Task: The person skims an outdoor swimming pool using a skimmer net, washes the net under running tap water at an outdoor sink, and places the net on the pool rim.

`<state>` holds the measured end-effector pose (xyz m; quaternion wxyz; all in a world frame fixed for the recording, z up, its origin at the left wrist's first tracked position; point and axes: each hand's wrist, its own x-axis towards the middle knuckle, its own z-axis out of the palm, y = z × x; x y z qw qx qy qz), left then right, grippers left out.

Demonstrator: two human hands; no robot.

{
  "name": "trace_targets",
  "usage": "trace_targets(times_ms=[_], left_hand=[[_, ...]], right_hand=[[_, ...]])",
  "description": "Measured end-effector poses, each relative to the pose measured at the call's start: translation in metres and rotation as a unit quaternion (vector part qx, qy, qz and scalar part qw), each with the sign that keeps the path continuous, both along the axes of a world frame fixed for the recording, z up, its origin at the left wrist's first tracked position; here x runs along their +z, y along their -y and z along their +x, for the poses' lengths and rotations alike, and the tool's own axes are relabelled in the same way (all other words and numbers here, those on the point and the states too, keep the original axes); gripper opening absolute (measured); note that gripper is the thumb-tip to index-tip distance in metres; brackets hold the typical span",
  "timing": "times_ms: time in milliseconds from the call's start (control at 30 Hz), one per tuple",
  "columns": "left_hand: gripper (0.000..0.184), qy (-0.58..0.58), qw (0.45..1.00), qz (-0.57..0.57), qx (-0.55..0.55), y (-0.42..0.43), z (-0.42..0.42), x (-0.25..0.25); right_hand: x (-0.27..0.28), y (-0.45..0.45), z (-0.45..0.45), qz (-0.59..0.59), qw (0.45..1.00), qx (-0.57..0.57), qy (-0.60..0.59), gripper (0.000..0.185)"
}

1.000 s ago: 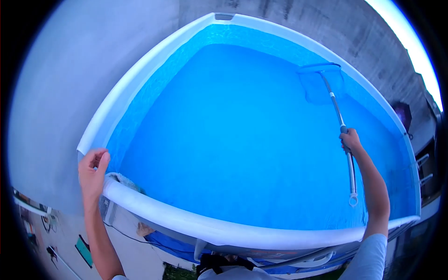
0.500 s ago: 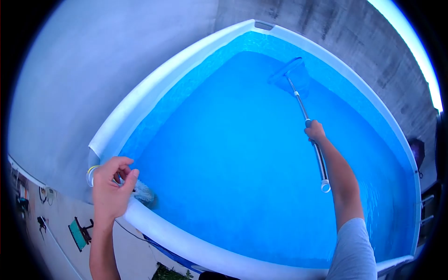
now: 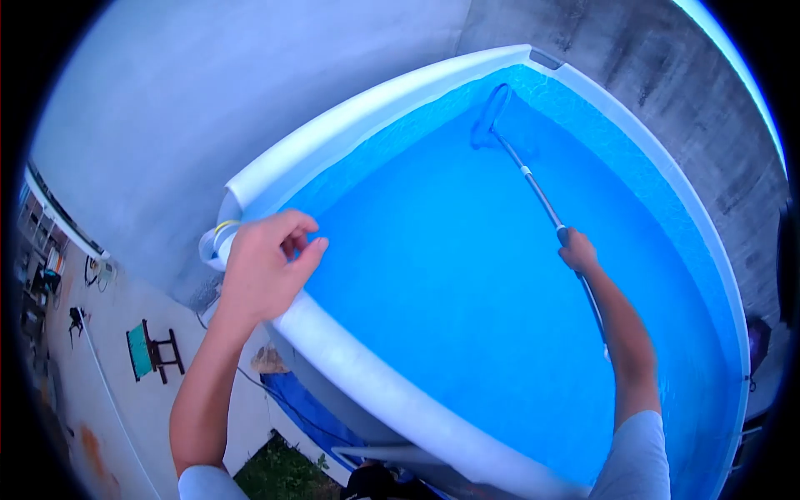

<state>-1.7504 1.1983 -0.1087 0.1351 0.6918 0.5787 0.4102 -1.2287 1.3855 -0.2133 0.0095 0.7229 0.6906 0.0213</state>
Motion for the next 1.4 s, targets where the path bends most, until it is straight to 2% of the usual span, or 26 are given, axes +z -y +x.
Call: trace_targets(times_ms=[200, 300, 400, 633, 833, 1000, 1167, 1233, 1267, 1333, 1400], left_hand=[[0.016, -0.01, 1.0, -0.008, 0.0, -0.003, -0.003, -0.003], [0.017, -0.034, 0.999, -0.003, 0.002, -0.004, -0.006, -0.005], [0.017, -0.039, 0.999, 0.0, -0.006, -0.003, -0.007, -0.006], [0.015, -0.075, 0.997, -0.021, -0.017, -0.013, -0.007, -0.01], [0.016, -0.077, 0.996, -0.036, -0.003, -0.014, -0.012, -0.011], [0.017, -0.075, 0.996, -0.037, 0.008, -0.016, -0.013, -0.013], [0.018, -0.088, 0.995, -0.04, 0.017, -0.015, -0.013, -0.01], [0.018, -0.094, 0.995, -0.039, 0.022, -0.016, -0.011, -0.01], [0.018, -0.102, 0.994, -0.032, 0.017, -0.014, -0.01, -0.009], [0.018, -0.111, 0.993, -0.023, 0.021, -0.012, -0.01, -0.007], [0.017, -0.114, 0.993, -0.021, 0.031, -0.011, -0.009, -0.01]], right_hand=[[0.025, 0.106, 0.026, -0.019, 0.996, 0.082, -0.005, 0.035], [0.049, 0.168, 0.031, -0.015, 0.996, 0.089, -0.001, 0.041], [0.063, 0.219, 0.042, -0.029, 0.993, 0.114, 0.018, 0.04], [0.08, 0.294, 0.042, -0.07, 0.986, 0.148, 0.021, 0.041], [0.049, 0.335, 0.019, -0.14, 0.974, 0.165, -0.062, 0.042], [0.055, 0.351, 0.011, -0.22, 0.954, 0.173, -0.109, 0.039], [0.079, 0.367, 0.012, -0.272, 0.934, 0.18, -0.148, 0.039], [0.087, 0.368, 0.017, -0.281, 0.911, 0.18, -0.241, 0.036], [0.095, 0.368, 0.017, -0.282, 0.91, 0.185, -0.24, 0.036], [0.125, 0.369, 0.007, -0.327, 0.887, 0.077, -0.318, 0.032], [0.138, 0.368, 0.008, -0.341, 0.871, 0.079, -0.344, 0.031]])
